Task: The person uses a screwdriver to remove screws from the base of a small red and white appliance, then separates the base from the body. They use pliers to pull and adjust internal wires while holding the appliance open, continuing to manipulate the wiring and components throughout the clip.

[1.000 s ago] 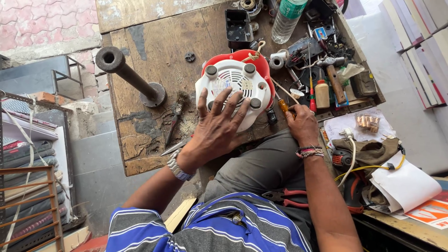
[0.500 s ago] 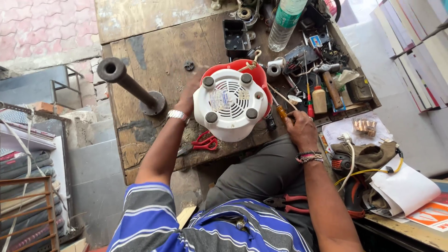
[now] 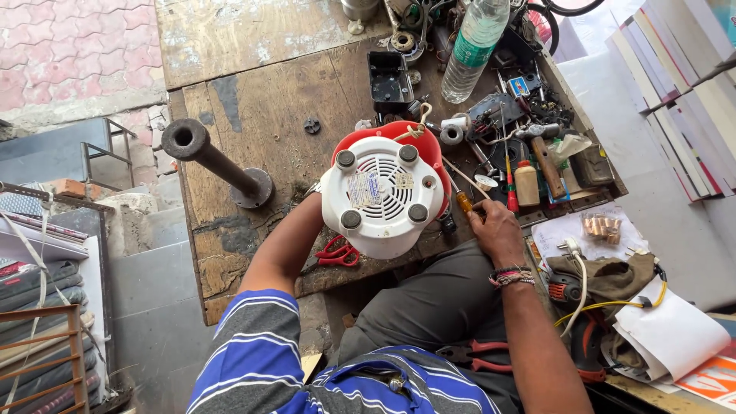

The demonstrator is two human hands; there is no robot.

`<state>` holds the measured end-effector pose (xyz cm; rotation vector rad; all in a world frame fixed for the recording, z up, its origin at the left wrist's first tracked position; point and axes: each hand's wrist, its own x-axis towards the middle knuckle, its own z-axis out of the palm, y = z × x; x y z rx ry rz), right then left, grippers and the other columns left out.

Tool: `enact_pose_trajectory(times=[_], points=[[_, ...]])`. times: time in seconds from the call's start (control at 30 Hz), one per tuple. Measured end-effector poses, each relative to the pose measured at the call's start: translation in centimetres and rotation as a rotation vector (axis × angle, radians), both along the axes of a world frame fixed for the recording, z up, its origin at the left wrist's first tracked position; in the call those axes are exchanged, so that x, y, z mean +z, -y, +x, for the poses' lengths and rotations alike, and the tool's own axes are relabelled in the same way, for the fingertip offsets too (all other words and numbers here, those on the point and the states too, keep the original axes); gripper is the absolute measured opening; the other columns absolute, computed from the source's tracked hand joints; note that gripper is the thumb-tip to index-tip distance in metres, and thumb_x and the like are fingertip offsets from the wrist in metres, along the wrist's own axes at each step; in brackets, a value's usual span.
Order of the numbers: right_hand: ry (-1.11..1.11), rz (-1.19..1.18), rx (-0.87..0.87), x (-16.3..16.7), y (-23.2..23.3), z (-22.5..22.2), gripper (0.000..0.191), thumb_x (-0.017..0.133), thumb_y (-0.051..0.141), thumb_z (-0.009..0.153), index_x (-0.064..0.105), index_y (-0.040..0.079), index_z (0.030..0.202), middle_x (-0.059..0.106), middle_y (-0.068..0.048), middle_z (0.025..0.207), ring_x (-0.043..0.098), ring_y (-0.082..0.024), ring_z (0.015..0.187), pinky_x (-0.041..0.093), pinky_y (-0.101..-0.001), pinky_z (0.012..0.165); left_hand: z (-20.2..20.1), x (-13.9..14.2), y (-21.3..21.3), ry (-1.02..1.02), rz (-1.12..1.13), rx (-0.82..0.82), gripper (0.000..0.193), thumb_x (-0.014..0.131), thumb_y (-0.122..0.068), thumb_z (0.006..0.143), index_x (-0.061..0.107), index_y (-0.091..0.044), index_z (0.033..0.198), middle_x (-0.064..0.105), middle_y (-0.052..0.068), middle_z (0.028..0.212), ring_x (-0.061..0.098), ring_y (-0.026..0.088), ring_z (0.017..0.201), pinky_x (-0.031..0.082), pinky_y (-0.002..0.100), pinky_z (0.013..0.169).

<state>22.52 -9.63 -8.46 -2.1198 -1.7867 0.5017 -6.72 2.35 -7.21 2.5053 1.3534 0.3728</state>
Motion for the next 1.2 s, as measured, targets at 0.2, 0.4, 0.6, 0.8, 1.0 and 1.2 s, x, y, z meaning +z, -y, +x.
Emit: enact_pose_trajectory(times=[0.2,0.4,0.6,0.8,1.0,1.2], points=[[-0.001,-0.013,0.002,-0.5,-0.1,0.2,0.027,0.069,0.031,0.095,0.073,0.009,0.109,0.072,-0.015,0.11,0.07,-0.034,0.097,0.055,-0.0465,0.087,-1.7,-1.5,1.1,-0.017,0.085,-0.017,0.037,0.065,-0.029,0.087,0.066,-0.009,0.118,0.066,0.013,0.121,0.06,0.03,0.118,0.05,0.046,0.097],[0.001,-0.044,-0.007,-0.5,-0.1,0.2,0.027,0.069,0.031,0.095,0.073,0.009,0.11,0.072,-0.013,0.11,0.07,-0.033,0.098,0.055,-0.0463,0.087,-4.9,-2.4,4.0,-0.079,0.494,0.14,0.045,0.066,-0.032,0.082,0.066,-0.008,0.12,0.065,0.014,0.122,0.058,0.031,0.119,0.048,0.049,0.097],[-0.003,-0.045,0.016,-0.5,-0.1,0.1,0.026,0.068,0.031,0.095,0.073,0.01,0.11,0.072,-0.013,0.111,0.07,-0.034,0.099,0.055,-0.0466,0.088,-6.9,-2.9,6.0,-0.062,0.103,0.259,0.021,0.066,-0.018,0.09,0.067,-0.007,0.108,0.063,0.014,0.108,0.06,0.031,0.106,0.051,0.045,0.093],[0.008,0.011,0.02,-0.2,-0.1,0.1,0.026,0.069,0.031,0.095,0.073,0.009,0.109,0.073,-0.013,0.111,0.07,-0.034,0.1,0.055,-0.0464,0.089,-6.4,-2.3,3.9,0.019,-0.092,0.394,0.019,0.061,-0.018,0.101,0.063,0.001,0.105,0.064,0.021,0.101,0.064,0.035,0.099,0.054,0.046,0.089],[0.026,-0.005,0.019,0.0,-0.2,-0.1,0.026,0.068,0.031,0.096,0.073,0.01,0.109,0.073,-0.014,0.111,0.07,-0.034,0.1,0.055,-0.0464,0.089,-6.4,-1.2,3.8,-0.053,-0.105,0.256,0.028,0.066,-0.019,0.091,0.066,-0.002,0.114,0.064,0.025,0.106,0.064,0.04,0.101,0.053,0.048,0.088],[0.015,-0.046,-0.003,0.3,-0.3,-0.1,0.026,0.067,0.031,0.096,0.073,0.01,0.11,0.073,-0.012,0.112,0.071,-0.031,0.097,0.056,-0.0458,0.088,-6.3,-0.1,3.2,0.077,-0.271,0.232,0.035,0.073,-0.027,0.086,0.07,-0.008,0.116,0.068,0.02,0.11,0.065,0.037,0.104,0.053,0.047,0.093]])
